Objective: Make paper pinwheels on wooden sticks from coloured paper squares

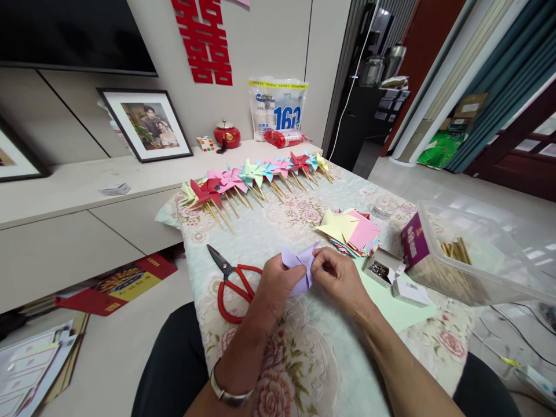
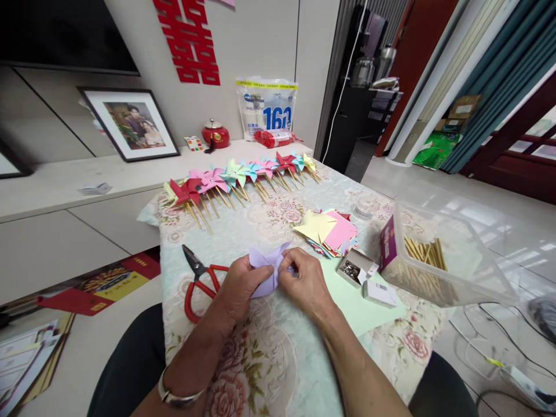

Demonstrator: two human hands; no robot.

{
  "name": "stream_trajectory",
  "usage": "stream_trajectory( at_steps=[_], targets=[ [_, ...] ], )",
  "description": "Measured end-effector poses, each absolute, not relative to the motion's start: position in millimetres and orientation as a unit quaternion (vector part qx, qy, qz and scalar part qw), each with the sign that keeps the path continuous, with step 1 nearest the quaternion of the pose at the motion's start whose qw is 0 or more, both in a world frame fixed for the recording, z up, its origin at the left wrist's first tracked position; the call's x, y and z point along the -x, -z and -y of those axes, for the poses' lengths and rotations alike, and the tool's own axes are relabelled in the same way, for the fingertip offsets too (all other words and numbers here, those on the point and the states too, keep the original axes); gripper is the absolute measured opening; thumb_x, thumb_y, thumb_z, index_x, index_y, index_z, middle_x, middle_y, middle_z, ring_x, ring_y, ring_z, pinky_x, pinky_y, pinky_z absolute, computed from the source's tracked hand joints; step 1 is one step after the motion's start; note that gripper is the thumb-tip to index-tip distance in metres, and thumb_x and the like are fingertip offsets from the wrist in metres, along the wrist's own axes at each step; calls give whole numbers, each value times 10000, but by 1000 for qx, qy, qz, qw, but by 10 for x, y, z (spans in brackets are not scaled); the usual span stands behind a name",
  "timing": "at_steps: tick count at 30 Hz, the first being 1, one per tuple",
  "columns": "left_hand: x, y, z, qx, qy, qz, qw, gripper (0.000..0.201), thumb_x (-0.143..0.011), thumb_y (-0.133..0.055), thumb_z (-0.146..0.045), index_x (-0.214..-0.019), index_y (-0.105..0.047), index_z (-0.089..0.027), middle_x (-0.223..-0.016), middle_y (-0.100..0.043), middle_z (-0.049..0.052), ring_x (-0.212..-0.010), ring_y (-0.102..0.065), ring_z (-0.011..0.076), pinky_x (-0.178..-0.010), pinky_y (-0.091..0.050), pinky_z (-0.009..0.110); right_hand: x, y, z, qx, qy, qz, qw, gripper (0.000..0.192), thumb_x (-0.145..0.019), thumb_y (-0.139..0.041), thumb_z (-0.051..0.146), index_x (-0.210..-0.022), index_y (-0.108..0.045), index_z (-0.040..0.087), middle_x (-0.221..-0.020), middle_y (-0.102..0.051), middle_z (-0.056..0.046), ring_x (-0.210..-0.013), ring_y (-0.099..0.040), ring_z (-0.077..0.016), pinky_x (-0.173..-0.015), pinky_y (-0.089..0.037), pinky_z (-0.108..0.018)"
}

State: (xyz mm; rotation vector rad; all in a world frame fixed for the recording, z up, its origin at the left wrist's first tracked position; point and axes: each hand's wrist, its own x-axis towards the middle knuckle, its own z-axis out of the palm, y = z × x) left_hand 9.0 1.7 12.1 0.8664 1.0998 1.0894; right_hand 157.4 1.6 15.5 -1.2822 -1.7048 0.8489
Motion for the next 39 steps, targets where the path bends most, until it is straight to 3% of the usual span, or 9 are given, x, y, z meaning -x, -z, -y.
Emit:
stream_trajectory(
  at_steps=[21,35,39],
  targets=[
    [-82,15,-74,-394,-465,-499,616,215,-563,-669,-249,-746,-696,-141,-654,-657,11,-620,-577,173,-555,-440,249,-1556,-183,1,511,-357,662,416,70,-684,-520,178,-627,-553,201,-766,-625,-13,-729,-567,-162,-657,-399,-260],
    [-102,-27,-46,-384,-478,-493,617,177,-578,-670,-258,-707,-674,-137,-601,-613,-6,-549,-515,134,-506,-383,230,-1573,-180,-5,502,-386,653,416,73,-702,-549,167,-638,-562,198,-735,-605,-1,-703,-532,-156,-656,-406,-262],
    [-114,-54,-48,-363,-483,-491,627,178,-565,-671,-254,-702,-667,-141,-596,-616,-8,-531,-516,129,-499,-380,228,-1596,-224,-4,490,-418,636,426,113,-759,-609,243,-661,-583,193,-741,-615,-3,-677,-527,-149,-640,-411,-266]
  ],
)
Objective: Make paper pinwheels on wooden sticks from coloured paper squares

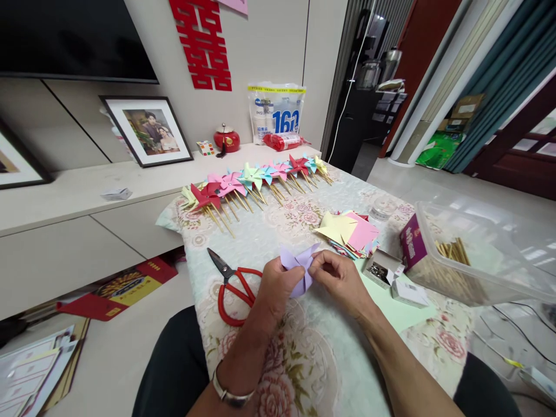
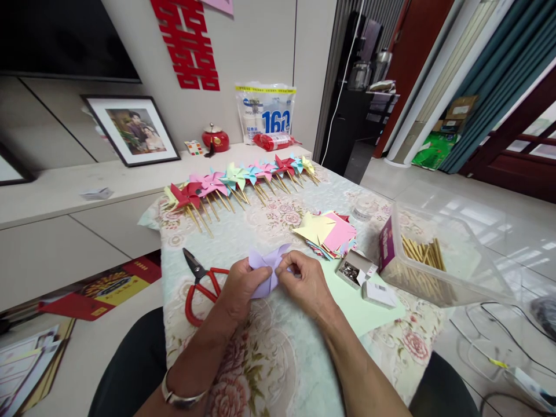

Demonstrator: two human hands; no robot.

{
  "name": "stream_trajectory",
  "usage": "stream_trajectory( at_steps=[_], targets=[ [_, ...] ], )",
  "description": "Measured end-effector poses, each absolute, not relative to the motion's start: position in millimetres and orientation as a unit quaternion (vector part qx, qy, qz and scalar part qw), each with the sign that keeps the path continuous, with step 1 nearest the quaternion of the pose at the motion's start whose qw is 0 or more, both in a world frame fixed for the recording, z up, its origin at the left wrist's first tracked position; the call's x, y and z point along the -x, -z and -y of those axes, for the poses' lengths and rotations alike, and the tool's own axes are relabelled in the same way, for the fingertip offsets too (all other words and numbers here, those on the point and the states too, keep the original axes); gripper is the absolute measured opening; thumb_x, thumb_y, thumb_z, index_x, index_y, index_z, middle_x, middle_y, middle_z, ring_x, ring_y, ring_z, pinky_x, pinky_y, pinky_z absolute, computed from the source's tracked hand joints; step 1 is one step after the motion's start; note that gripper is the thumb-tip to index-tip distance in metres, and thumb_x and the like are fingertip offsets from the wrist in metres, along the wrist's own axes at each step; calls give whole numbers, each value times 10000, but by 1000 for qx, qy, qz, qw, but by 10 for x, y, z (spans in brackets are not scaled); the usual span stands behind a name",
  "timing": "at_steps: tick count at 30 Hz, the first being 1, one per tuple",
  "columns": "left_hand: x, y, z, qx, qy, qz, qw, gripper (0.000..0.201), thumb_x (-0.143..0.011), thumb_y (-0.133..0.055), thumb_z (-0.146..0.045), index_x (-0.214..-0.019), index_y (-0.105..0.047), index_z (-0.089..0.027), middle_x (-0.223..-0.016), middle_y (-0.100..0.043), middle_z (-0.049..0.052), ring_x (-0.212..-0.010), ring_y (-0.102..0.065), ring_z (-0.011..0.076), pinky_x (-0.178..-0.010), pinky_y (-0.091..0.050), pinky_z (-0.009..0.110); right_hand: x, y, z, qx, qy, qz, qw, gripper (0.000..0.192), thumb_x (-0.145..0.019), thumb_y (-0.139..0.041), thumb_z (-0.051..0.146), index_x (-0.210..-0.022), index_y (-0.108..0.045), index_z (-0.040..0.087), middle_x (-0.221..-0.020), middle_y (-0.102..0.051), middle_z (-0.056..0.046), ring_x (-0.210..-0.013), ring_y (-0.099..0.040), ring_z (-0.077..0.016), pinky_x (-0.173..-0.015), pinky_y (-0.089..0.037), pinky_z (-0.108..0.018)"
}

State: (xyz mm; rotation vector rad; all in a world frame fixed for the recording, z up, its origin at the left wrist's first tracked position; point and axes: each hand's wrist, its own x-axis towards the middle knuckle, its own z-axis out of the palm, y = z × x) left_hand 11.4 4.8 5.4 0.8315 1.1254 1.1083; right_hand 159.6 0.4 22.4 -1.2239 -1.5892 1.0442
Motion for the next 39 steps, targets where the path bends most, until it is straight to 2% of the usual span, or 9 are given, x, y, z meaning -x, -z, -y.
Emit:
stream_trajectory(
  at_steps=[6,11,15,18,21,24,30,39],
  targets=[
    [-116,-153,-6,-338,-478,-476,656,144,-589,-691,-267,-662,-653,-149,-557,-610,-8,-485,-506,119,-492,-385,228,-1670,-229,-36,503,-394,585,500,225,-823,-652,405,-794,-654,182,-927,-700,-67,-773,-603,-181,-685,-464,-289],
    [-116,-199,1,-310,-486,-456,677,162,-576,-724,-272,-663,-667,-148,-567,-615,-8,-507,-524,121,-517,-415,229,-1813,-304,-11,536,-328,599,497,217,-865,-612,392,-896,-674,187,-858,-698,-48,-747,-626,-189,-687,-475,-300],
    [-114,-172,-9,-308,-495,-454,673,158,-583,-743,-275,-645,-657,-158,-571,-611,-16,-534,-544,124,-564,-457,234,-2162,-572,80,595,-198,654,423,179,-885,-571,338,-812,-668,206,-737,-677,-23,-660,-591,-178,-626,-419,-287],
    [-110,-135,-15,-314,-497,-455,669,152,-595,-744,-271,-652,-654,-163,-571,-612,-18,-527,-543,122,-556,-452,231,-2459,-741,125,660,-90,697,268,204,-869,-560,272,-705,-667,213,-654,-663,-35,-588,-560,-176,-551,-320,-286],
    [-110,-114,-22,-311,-493,-459,670,151,-591,-744,-267,-650,-651,-163,-569,-615,-18,-511,-536,119,-525,-430,225,-2625,-737,117,708,-35,694,128,238,-844,-546,188,-645,-675,213,-630,-656,-57,-553,-554,-170,-529,-264,-291],
    [-115,-115,-29,-300,-497,-465,669,170,-567,-757,-265,-652,-660,-154,-582,-631,-12,-521,-546,120,-531,-444,225,-2645,-595,79,733,-24,678,45,227,-816,-540,129,-674,-695,217,-631,-650,-59,-540,-560,-169,-517,-229,-292],
    [-131,-101,-33,-301,-503,-467,662,188,-564,-766,-262,-647,-631,-161,-550,-606,-38,-501,-527,107,-533,-463,228,-2588,-400,32,737,-31,675,33,167,-870,-553,181,-823,-714,194,-826,-704,-111,-723,-658,-239,-545,-225,-303],
    [-214,-158,-185,-252,-532,-496,639,186,-553,-743,-232,-655,-603,-161,-515,-595,-57,-478,-555,111,-542,-487,238,-2571,-379,39,733,-47,674,73,128,-889,-576,204,-895,-703,201,-931,-710,-92,-819,-670,-235,-577,-257,-293]
  ],
)
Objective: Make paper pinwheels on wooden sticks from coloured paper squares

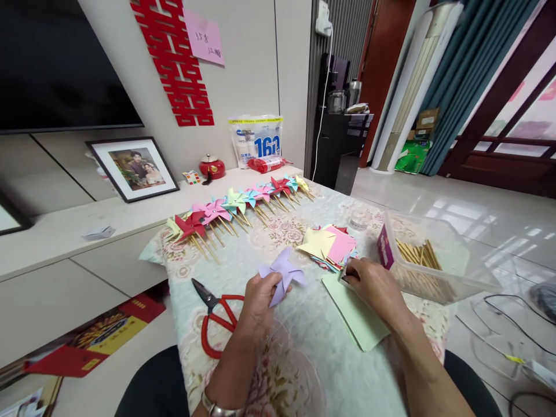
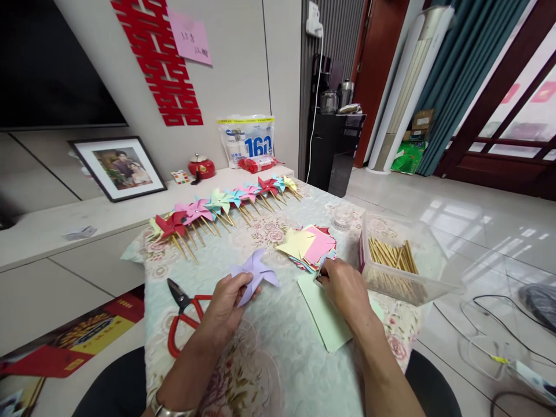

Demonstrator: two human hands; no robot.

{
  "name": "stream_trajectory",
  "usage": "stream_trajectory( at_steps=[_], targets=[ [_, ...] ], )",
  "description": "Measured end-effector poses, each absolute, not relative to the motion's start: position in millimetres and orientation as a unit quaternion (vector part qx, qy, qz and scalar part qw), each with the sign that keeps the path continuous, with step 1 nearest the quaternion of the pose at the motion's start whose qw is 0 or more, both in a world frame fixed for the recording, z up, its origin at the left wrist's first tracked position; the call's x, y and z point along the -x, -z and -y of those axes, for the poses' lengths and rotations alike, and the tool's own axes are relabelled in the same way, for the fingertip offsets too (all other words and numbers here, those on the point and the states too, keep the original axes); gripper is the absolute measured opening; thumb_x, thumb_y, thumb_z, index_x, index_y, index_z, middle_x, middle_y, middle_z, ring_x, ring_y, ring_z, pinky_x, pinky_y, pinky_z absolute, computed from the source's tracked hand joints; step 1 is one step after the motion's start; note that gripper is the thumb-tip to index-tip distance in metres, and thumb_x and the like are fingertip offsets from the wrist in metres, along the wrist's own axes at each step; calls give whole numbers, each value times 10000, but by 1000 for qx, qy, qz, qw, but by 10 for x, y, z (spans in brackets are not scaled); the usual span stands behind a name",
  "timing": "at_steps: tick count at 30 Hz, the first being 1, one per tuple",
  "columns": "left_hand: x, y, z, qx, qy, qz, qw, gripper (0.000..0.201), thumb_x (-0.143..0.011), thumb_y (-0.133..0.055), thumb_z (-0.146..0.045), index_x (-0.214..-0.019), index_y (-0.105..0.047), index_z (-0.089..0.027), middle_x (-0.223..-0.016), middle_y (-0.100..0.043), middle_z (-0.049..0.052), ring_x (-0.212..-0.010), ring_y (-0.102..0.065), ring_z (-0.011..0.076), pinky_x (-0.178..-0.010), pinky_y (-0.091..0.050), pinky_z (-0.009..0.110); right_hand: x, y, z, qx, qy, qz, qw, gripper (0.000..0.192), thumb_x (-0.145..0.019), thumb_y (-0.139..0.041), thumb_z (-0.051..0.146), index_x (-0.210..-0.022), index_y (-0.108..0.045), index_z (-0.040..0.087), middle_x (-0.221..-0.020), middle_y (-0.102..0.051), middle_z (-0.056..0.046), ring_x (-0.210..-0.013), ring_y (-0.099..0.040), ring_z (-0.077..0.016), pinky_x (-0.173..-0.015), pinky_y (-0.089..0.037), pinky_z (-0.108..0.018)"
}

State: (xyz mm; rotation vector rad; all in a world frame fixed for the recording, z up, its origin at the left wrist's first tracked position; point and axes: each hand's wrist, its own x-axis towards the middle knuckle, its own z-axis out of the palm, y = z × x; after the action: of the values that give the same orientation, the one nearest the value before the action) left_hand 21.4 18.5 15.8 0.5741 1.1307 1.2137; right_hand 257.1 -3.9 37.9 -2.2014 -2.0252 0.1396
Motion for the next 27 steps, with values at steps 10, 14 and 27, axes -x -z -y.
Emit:
stream_trajectory(
  at_steps=[10,14,27],
  targets=[
    [-509,-51,-288,-240,-556,-473,640,207,-544,-716,-280,-693,-641,-158,-558,-640,-34,-514,-611,137,-514,-464,232,-2570,-393,22,726,-56,684,32,172,-925,-560,199,-871,-723,198,-918,-687,-79,-795,-665,-206,-589,-265,-282],
    [-462,-13,-236,-256,-544,-467,648,223,-536,-752,-277,-697,-646,-164,-564,-648,-42,-501,-576,119,-541,-487,238,-2579,-391,25,719,-56,692,24,183,-936,-559,199,-852,-722,199,-899,-670,-72,-758,-652,-183,-586,-265,-271],
    [-457,-56,-177,-271,-524,-462,662,231,-554,-746,-291,-735,-662,-175,-613,-665,-42,-560,-577,126,-567,-500,250,-2589,-313,20,707,4,706,34,166,-864,-497,119,-834,-658,151,-908,-670,-97,-633,-583,-155,-549,-195,-302]
  ],
)
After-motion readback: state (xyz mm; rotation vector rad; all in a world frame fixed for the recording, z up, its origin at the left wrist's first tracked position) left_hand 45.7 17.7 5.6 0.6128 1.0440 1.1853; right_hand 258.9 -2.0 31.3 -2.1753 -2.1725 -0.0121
